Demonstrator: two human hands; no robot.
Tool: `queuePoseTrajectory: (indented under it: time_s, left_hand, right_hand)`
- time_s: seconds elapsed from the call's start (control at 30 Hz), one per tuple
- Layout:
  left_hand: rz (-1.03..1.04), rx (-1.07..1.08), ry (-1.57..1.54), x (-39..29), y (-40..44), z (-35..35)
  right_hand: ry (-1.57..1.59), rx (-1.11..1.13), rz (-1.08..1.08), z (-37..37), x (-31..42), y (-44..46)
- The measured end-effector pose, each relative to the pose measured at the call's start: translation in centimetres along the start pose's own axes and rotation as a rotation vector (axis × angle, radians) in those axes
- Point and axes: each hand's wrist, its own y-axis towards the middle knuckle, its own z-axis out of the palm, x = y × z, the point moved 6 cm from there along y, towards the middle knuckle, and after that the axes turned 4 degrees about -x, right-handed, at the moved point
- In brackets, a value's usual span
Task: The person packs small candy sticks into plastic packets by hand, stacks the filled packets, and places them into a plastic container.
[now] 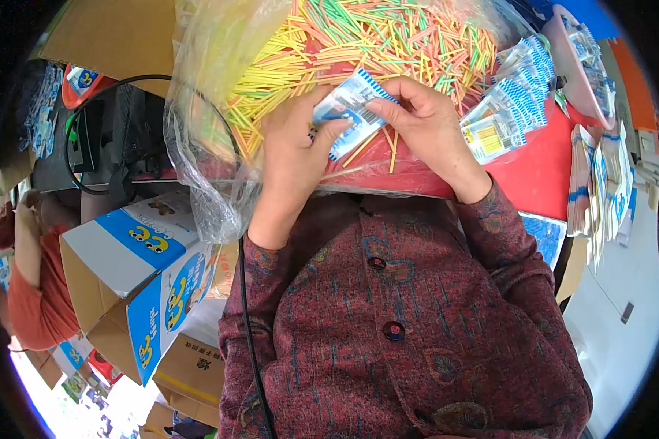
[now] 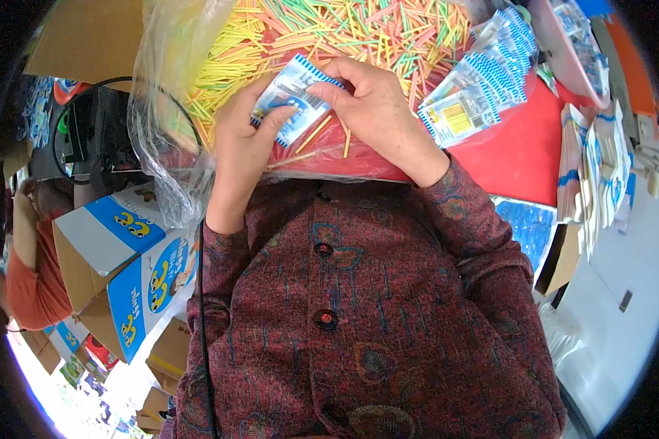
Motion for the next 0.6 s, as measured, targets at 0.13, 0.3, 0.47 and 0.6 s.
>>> queuePoseTrajectory:
  time_s: [0.13,0.3,0.47,0.6]
  left_hand:
    - [-0.519,0.091,-0.368,2.4,-0.8,0.3]
    - [-0.265,0.120,-0.110,1.8,0.0,-0.5]
    - [0.217,-0.191,0.084,0.8,0.7,-1.9]
    - [0.004,-0.239,-0.081,1.5,0.5,-3.1]
  right_hand:
    - [0.074,0.011,0.000,0.0,0.1,-0.2]
    - [-0.053,0.018,-0.036,0.1,1.1,-0.2]
    - [-0.280,0.030,-0.140,0.6,-0.1,-0.2]
    - [-0.609,0.051,-0.273,0.3,1.2,-0.9]
